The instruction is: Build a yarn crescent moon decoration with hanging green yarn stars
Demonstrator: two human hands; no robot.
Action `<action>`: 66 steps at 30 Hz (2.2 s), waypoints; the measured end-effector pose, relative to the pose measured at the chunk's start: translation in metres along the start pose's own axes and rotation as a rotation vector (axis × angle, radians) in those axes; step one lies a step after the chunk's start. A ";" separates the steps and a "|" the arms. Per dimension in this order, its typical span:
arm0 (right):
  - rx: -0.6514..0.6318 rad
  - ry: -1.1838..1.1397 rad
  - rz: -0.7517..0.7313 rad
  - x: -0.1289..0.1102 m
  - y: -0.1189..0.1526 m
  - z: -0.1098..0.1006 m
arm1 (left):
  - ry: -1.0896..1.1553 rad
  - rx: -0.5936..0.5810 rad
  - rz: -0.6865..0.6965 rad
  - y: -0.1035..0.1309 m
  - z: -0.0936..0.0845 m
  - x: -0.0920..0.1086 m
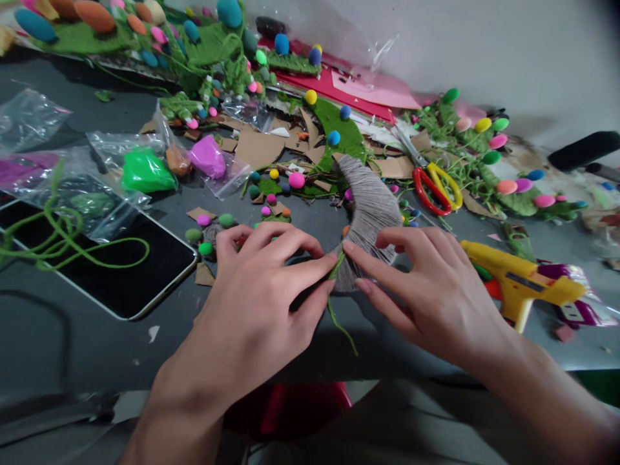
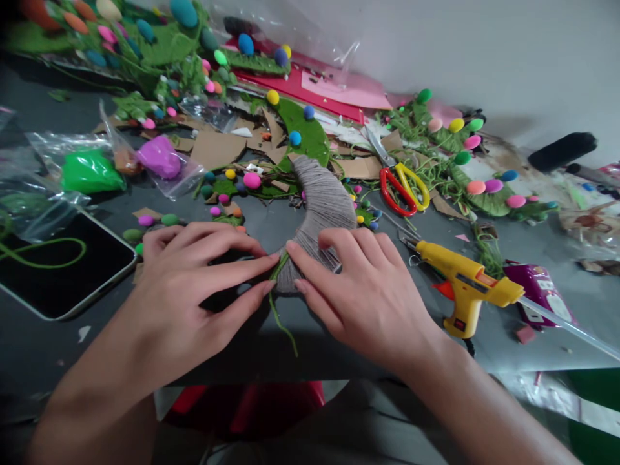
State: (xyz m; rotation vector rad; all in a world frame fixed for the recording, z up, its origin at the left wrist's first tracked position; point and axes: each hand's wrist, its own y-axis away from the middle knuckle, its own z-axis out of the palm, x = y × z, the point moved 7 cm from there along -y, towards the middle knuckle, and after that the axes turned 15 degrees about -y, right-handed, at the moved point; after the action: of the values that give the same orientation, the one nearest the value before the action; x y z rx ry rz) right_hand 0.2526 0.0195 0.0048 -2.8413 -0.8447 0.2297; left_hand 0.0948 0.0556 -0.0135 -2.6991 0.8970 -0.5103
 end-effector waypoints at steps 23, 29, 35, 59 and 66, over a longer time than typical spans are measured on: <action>0.422 -0.450 0.260 0.040 0.004 -0.026 | 0.024 -0.002 -0.017 -0.002 -0.001 -0.001; 0.483 -0.370 0.395 0.048 0.016 -0.043 | 0.040 -0.023 -0.021 -0.003 0.001 0.000; 0.502 -0.242 0.470 0.055 0.030 -0.060 | 0.041 -0.011 -0.026 -0.003 0.000 -0.001; 0.367 -0.308 0.453 0.063 0.040 -0.052 | 0.035 -0.015 -0.035 -0.002 0.000 -0.002; 0.382 -0.331 0.450 0.070 0.045 -0.051 | 0.036 -0.025 -0.032 -0.002 0.000 -0.001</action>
State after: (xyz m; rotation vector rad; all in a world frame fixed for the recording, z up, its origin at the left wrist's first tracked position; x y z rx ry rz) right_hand 0.3443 0.0156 0.0382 -2.6138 -0.1566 0.8381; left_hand 0.0950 0.0575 -0.0132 -2.7396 0.8765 -0.5603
